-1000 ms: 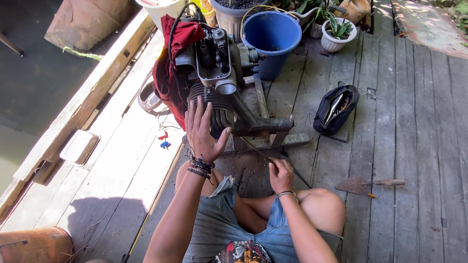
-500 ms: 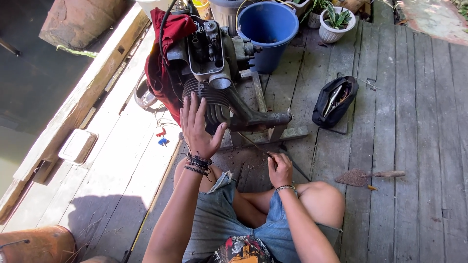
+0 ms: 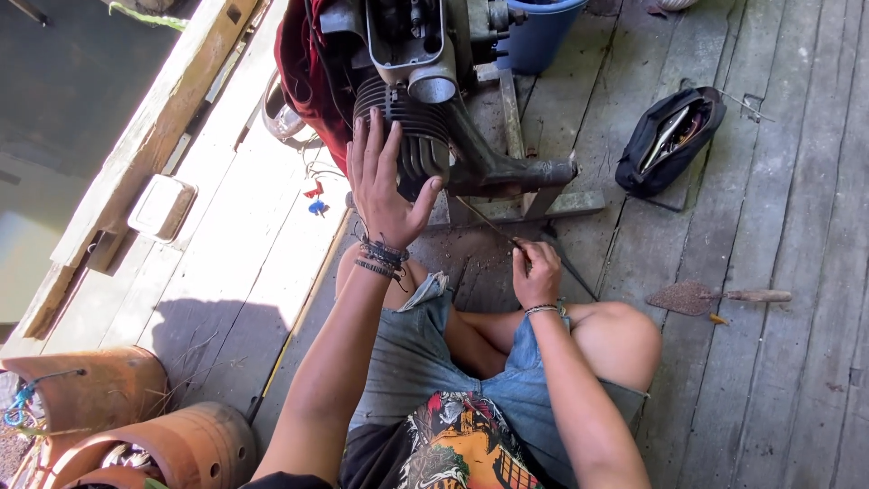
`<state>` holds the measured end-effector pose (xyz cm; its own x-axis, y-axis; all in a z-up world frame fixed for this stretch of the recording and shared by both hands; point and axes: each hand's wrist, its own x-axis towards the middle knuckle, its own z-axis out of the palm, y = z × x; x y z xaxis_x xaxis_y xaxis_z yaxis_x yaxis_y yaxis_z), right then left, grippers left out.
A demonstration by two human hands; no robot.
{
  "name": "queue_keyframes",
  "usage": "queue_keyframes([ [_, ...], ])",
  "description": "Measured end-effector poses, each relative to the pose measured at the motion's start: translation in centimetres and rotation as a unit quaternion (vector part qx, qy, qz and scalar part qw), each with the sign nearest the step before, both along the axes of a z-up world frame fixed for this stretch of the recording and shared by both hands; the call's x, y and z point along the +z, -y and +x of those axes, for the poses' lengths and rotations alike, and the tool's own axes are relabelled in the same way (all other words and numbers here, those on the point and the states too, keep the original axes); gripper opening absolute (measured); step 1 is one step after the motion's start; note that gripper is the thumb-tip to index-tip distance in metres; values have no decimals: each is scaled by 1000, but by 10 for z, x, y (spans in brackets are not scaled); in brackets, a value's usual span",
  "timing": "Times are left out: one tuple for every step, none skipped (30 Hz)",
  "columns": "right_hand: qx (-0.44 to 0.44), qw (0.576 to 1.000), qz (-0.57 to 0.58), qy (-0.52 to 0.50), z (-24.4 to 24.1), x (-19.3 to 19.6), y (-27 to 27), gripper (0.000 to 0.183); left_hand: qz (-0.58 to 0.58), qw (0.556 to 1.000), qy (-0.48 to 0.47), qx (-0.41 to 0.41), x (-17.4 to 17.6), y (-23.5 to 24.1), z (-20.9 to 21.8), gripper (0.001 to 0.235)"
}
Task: Using a hand file to smooth and shape a metal component on a motorcycle engine block.
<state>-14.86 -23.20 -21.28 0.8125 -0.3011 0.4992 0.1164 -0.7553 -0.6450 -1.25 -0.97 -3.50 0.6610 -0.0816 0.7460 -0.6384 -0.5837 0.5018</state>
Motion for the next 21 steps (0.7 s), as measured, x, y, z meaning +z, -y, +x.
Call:
queue_keyframes([
  [0, 1000, 0, 0, -1, -2, 1, 14, 0, 1000, 0, 0, 0, 0, 0, 77],
  [-1, 1000, 13, 0, -2, -3, 1, 14, 1, 1000, 0, 0, 0, 0, 0, 77],
  [0, 1000, 27, 0, -2, -4, 2, 14, 3, 1000, 0, 1, 0, -1, 0, 78],
  [1, 1000, 27, 0, -3, -3, 1, 14, 3, 1000, 0, 3, 0, -2, 0, 78],
  [5, 1000, 21, 4, -2, -1, 2, 15, 2, 1000, -2, -1, 0, -2, 0, 78],
  [9, 1000, 15, 8, -1, 0, 4, 15, 1, 1000, -4, -5, 0, -2, 0, 79],
  [8, 1000, 15, 6, 1, 3, 0, 15, 2, 1000, -6, -6, 0, -1, 0, 79],
  [13, 1000, 24, 9, 4, 5, -3, 16, -1, 1000, -4, -1, 0, 0, -1, 79],
  [17, 999, 34, 14, 9, 7, -8, 16, -2, 1000, -1, 1, 1, 1, 1, 78],
  [14, 999, 36, 14, 8, 3, -6, 16, 0, 1000, -2, -2, 0, -1, 1, 78],
  [15, 999, 46, 12, 5, 1, -3, 16, 1, 1000, -6, -3, 0, -1, 0, 79],
  [16, 998, 56, 10, 2, -2, -1, 16, 2, 1000, -11, -4, 0, -1, -1, 79],
  [17, 998, 58, 6, 0, -8, 4, 16, 3, 1000, -14, -3, 0, -1, -2, 79],
  [9, 999, 45, 2, -2, -13, 7, 15, 5, 1000, -17, -6, 1, -1, -3, 79],
  [1, 1000, 31, 0, -1, -18, 12, 15, 6, 1000, -17, -9, 2, -1, -1, 79],
  [2, 1000, 31, 0, 2, -11, 8, 15, 6, 1000, -18, -8, 1, -1, -2, 79],
  [12, 999, 35, 2, 4, -3, 4, 14, 2, 1000, -17, -2, 1, 0, -2, 80],
  [22, 999, 39, 4, 6, 4, 0, 14, -2, 1000, -15, 5, 1, 1, -2, 80],
  [20, 999, 41, 4, 5, 2, -1, 14, -1, 1000, -16, 4, 0, 1, -2, 80],
  [26, 998, 59, 5, 4, 0, -2, 15, -3, 1000, -17, 4, 0, 1, -2, 80],
  [31, 997, 77, 8, 3, -1, -1, 15, -7, 1000, -18, 4, -1, 2, -1, 80],
])
